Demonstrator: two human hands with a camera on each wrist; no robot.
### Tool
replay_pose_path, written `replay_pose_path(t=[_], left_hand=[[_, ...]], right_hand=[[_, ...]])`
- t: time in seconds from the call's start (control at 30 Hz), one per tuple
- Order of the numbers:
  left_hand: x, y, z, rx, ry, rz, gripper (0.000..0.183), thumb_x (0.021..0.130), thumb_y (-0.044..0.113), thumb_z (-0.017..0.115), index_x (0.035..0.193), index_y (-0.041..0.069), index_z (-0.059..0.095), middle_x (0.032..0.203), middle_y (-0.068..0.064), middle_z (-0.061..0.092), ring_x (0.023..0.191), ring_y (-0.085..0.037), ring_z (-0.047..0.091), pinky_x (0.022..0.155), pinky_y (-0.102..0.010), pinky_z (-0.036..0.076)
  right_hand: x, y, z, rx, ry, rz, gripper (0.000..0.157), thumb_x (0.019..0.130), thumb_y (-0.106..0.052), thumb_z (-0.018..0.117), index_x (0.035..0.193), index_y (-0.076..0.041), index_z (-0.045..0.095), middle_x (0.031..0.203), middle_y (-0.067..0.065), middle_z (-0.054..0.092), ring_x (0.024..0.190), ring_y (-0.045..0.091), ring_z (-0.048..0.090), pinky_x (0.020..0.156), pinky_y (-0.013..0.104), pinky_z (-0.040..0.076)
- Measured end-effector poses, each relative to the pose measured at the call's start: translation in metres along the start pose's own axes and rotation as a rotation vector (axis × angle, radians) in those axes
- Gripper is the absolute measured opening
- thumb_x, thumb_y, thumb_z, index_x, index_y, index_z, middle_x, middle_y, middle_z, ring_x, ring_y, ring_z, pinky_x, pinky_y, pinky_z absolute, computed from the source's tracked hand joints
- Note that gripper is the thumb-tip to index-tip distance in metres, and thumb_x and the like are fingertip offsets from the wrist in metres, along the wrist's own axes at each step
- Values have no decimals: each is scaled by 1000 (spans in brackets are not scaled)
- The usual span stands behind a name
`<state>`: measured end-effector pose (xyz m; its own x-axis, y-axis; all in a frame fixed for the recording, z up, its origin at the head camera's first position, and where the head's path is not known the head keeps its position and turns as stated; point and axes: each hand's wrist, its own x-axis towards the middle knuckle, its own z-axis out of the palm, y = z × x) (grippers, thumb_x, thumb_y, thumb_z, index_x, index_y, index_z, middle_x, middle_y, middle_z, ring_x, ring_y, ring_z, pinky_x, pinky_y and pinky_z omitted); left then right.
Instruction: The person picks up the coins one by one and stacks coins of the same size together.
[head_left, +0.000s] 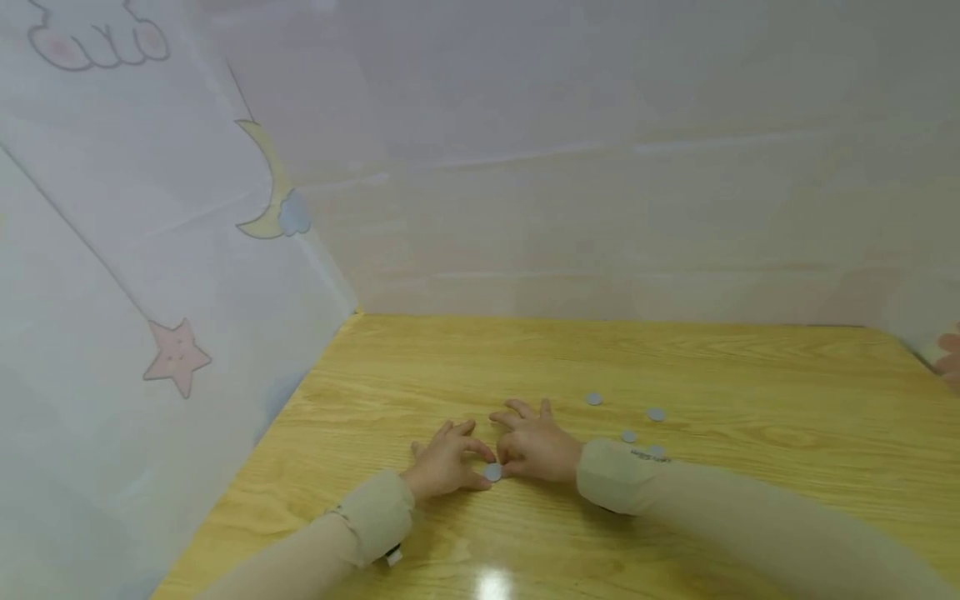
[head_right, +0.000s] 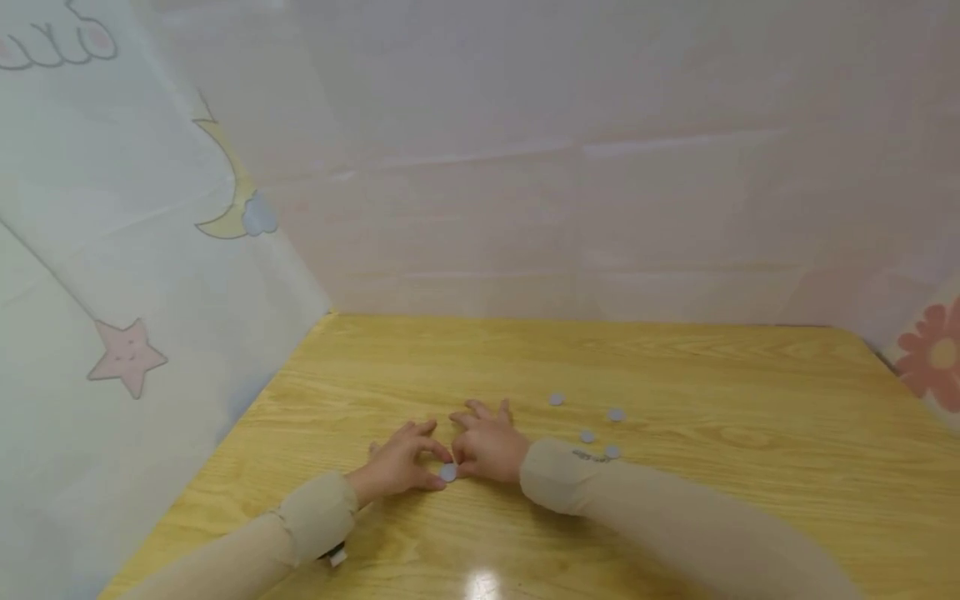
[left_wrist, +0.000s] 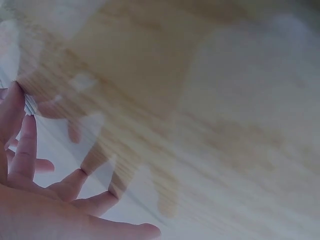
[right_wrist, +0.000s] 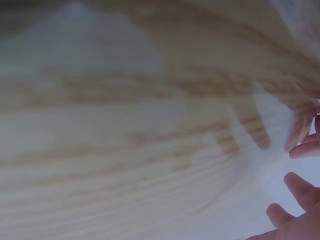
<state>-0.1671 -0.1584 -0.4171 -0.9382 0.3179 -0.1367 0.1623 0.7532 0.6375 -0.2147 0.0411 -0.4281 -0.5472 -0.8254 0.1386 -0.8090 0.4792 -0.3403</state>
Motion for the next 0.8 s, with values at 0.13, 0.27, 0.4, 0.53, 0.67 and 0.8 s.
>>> replay_pose_path(t=[0.13, 0.27, 0.4, 0.53, 0.67, 0.8], left_hand=[[-2, 1, -1, 0, -4, 1, 29, 77, 22, 81, 103, 16, 72, 151, -27, 31, 137, -59, 11, 83, -88, -3], [-1, 2, 0, 1, -8, 11, 30, 77, 20, 81, 105, 15, 73, 151, -28, 30, 135, -62, 10, 81, -88, -3], [0, 2, 1, 2, -15, 14, 30, 77, 20, 81, 106, 15, 73, 152, -29, 28, 134, -64, 10, 80, -89, -2], [0, 3, 1, 9, -18, 8, 31, 77, 19, 81, 106, 15, 73, 151, -30, 28, 133, -65, 10, 80, -89, 0], [0, 3, 2, 3, -25, 3, 32, 76, 19, 81, 107, 16, 73, 152, -30, 27, 133, -65, 9, 79, -90, 0], [0, 3, 2, 4, -27, 2, 32, 76, 19, 81, 108, 16, 73, 152, -30, 26, 133, -65, 8, 77, -90, 0]], right_hand=[[1, 0, 3, -20, 5, -7, 13, 81, -29, 76, 82, -17, 71, 142, 21, 48, 134, 53, 28, 85, 86, 16], [0, 0, 4, -33, 4, 8, 14, 81, -30, 76, 82, -17, 70, 142, 21, 47, 135, 53, 27, 86, 86, 16], [0, -1, 2, -39, 0, 29, 15, 81, -31, 76, 80, -17, 70, 142, 21, 47, 135, 53, 27, 86, 86, 16], [0, -1, 0, -36, -1, 44, 17, 81, -33, 75, 78, -17, 69, 141, 21, 48, 135, 53, 26, 86, 86, 16], [0, -2, 0, -31, 2, 48, 17, 81, -33, 75, 79, -17, 69, 142, 21, 46, 135, 53, 26, 87, 86, 15], [-1, 0, 1, -35, 25, 50, 20, 80, -35, 76, 80, -17, 69, 144, 20, 44, 136, 52, 25, 87, 86, 14]])
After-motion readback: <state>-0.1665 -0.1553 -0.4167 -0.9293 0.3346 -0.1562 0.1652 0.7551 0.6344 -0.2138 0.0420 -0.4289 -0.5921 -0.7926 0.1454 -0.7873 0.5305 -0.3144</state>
